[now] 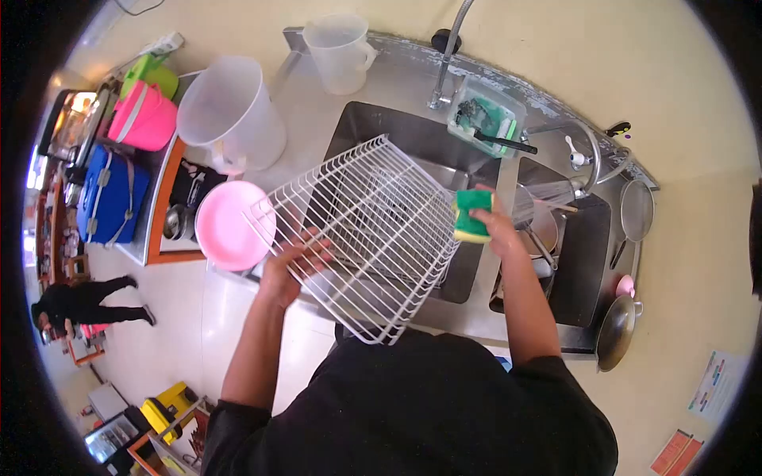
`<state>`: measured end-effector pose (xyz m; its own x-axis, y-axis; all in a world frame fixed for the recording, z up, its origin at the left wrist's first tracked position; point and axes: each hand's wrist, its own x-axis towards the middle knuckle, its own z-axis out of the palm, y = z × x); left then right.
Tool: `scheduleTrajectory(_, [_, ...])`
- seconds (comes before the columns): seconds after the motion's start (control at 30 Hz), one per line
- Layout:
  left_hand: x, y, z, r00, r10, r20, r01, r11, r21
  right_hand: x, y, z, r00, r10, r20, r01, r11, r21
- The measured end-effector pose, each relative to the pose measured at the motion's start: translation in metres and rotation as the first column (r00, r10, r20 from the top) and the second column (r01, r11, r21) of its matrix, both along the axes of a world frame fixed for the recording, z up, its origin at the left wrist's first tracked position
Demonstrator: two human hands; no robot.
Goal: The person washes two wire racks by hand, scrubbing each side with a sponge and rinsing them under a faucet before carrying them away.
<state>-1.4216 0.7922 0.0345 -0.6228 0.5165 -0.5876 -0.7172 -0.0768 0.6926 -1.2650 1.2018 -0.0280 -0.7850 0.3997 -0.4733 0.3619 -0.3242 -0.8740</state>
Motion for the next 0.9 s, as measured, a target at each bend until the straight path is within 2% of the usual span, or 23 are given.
scheduleTrajectory(0.07, [0.003, -0.009, 0.014, 0.998, 0.006, -0.055, -0.008, 0.999, -0.039, 0.005, 0.023, -0.034, 0.995, -0.082, -0.057, 0.088, 0.991, 0.105])
scheduleTrajectory(0.17, [0.016, -0.035, -0.007, 0.993, -0.03, -0.113, 0.032, 0.999, 0.014, 0.018, 0.04, 0.004, 0.976, 0.164, 0.144, -0.14, 0.977, -0.161])
scheduleTrajectory(0.2, [0.023, -0.04, -0.009, 0.994, -0.063, -0.094, 0.063, 0.998, -0.01, 0.026, 0.044, 0.004, 0.958, 0.203, 0.202, -0.155, 0.96, -0.232])
scheduleTrajectory(0.3, [0.04, -0.041, -0.025, 0.991, -0.117, -0.069, 0.119, 0.993, 0.021, 0.051, 0.055, -0.006, 0.836, 0.487, 0.253, -0.475, 0.873, -0.111])
scheduleTrajectory(0.33, [0.043, -0.039, -0.03, 0.99, -0.127, -0.057, 0.129, 0.991, 0.033, 0.065, 0.054, -0.006, 0.843, 0.464, 0.273, -0.461, 0.884, -0.078])
scheduleTrajectory(0.43, [0.042, -0.03, -0.061, 0.997, -0.08, -0.016, 0.08, 0.997, 0.018, 0.093, 0.045, -0.007, 0.931, 0.265, 0.252, -0.275, 0.961, 0.005])
scheduleTrajectory(0.47, [0.043, -0.016, -0.061, 1.0, 0.011, 0.009, -0.011, 1.0, 0.003, 0.099, 0.042, -0.008, 0.929, 0.254, 0.27, -0.287, 0.954, 0.091])
scheduleTrajectory(0.57, [0.037, -0.005, -0.105, 0.981, 0.028, -0.194, -0.087, 0.949, -0.303, 0.117, 0.023, -0.015, 0.924, 0.21, 0.32, -0.316, 0.892, 0.324])
scheduleTrajectory(0.6, [0.039, 0.002, -0.114, 0.963, 0.056, -0.262, -0.166, 0.893, -0.419, 0.122, 0.015, -0.019, 0.939, 0.174, 0.298, -0.271, 0.906, 0.326])
scheduleTrajectory(0.7, [0.033, 0.003, -0.13, 0.892, -0.154, -0.425, -0.17, 0.756, -0.632, 0.133, -0.005, -0.03, 0.93, 0.12, 0.346, -0.309, 0.766, 0.563])
scheduleTrajectory(0.73, [0.033, 0.002, -0.132, 0.865, -0.182, -0.467, -0.196, 0.736, -0.648, 0.139, -0.008, -0.045, 0.912, 0.079, 0.402, -0.329, 0.725, 0.605])
scheduleTrajectory(0.8, [0.035, 0.005, -0.127, 0.805, -0.251, -0.537, -0.236, 0.696, -0.678, 0.143, -0.022, -0.053, 0.91, -0.023, 0.415, -0.34, 0.533, 0.775])
scheduleTrajectory(0.83, [0.035, 0.002, -0.135, 0.727, -0.288, -0.624, -0.289, 0.695, -0.658, 0.146, -0.031, -0.058, 0.908, -0.074, 0.411, -0.345, 0.422, 0.838])
scheduleTrajectory(0.87, [0.035, -0.002, -0.147, 0.636, -0.322, -0.701, -0.341, 0.697, -0.63, 0.138, -0.052, -0.032, 0.934, -0.13, 0.332, -0.244, 0.445, 0.862])
scheduleTrajectory(0.9, [0.035, 0.003, -0.134, 0.535, -0.355, -0.767, -0.388, 0.703, -0.596, 0.133, -0.064, -0.029, 0.936, -0.157, 0.315, -0.219, 0.44, 0.871])
